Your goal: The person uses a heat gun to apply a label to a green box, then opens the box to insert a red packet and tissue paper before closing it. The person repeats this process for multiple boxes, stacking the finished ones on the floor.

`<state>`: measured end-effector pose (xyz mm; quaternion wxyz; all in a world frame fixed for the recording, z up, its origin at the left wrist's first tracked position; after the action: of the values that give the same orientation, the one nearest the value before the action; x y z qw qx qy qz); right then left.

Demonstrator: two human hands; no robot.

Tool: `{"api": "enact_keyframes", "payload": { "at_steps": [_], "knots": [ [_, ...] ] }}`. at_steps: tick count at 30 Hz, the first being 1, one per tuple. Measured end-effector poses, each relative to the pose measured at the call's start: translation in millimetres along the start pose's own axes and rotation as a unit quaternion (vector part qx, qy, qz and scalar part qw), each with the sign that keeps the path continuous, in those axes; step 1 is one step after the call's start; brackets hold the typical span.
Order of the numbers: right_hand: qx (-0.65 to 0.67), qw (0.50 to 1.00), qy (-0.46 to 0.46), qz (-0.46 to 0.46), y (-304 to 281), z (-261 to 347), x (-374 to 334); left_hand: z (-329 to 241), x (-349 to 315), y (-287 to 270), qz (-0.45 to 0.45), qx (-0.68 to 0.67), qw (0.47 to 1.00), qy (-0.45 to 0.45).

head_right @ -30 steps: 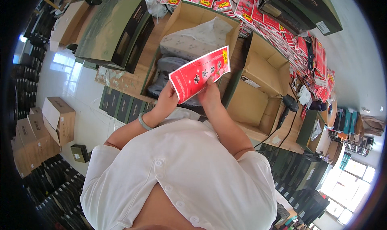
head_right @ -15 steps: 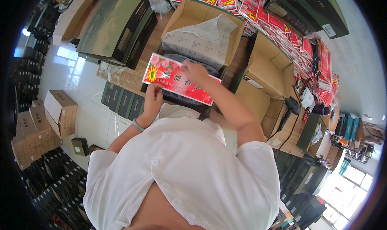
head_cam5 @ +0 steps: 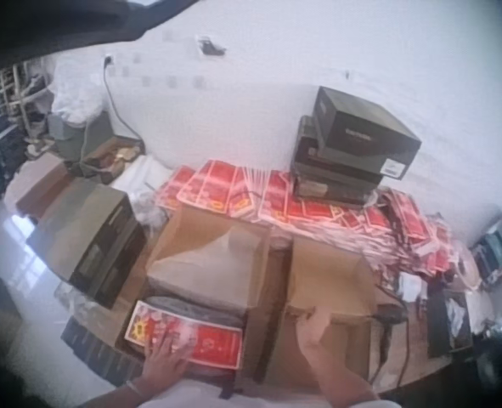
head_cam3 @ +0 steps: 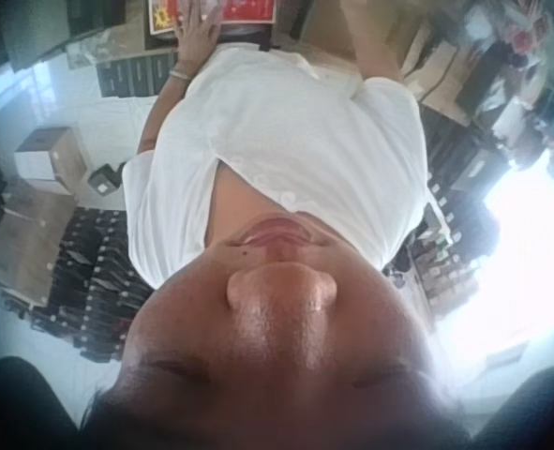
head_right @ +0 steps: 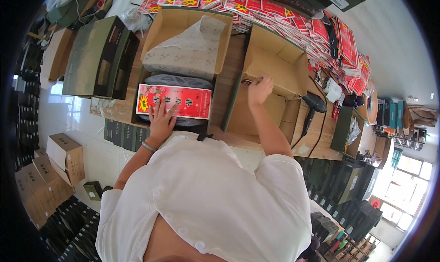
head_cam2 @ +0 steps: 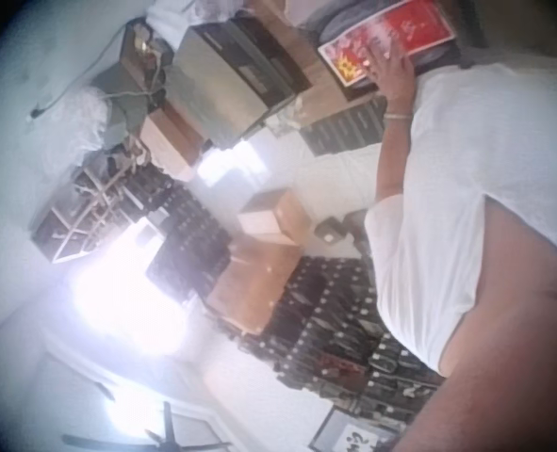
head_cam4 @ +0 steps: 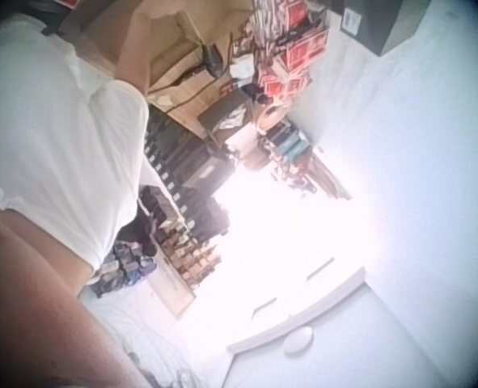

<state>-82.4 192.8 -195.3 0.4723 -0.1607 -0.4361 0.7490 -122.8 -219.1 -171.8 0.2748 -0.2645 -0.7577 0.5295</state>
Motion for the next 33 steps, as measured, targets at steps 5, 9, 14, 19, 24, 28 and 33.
{"api": "enact_keyframes", "payload": {
  "at_steps": [5,9,14,19,24,28,33],
  "knots": [
    [-0.153,0.973,-0.165,0.047,6,-59,-14,1,3,1,-0.02,0.021,1.0,0.006],
    [-0.208,0.964,-0.162,0.037,31,-73,-21,-1,3,1,-0.023,0.029,0.999,0.004],
    [-0.177,0.972,-0.095,0.121,34,-69,-18,1,-1,3,-0.025,0.029,0.999,-0.001],
    [-0.18,0.97,-0.129,0.103,42,-77,-12,2,1,3,-0.027,0.025,0.999,0.004],
    [-0.234,0.955,-0.142,0.114,49,-71,-14,2,-3,2,-0.026,0.018,0.999,0.008],
    [-0.26,0.949,-0.162,0.073,46,-74,-24,2,-2,0,-0.033,0.008,0.999,0.013],
    [-0.217,0.961,-0.135,0.11,37,-69,-26,4,-4,2,-0.049,0.003,0.998,0.026]
  ]
}}
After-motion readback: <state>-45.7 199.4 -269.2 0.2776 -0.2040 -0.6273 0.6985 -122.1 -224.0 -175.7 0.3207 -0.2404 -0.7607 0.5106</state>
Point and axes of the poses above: each hand's wrist, its own x-axis towards the middle knuckle, its own y-axis out of the palm, z = x × y, the point moved 6 cm from there along x, towards the middle knuckle, and after that the axes turned 10 degrees about y, right-handed, at the moved point
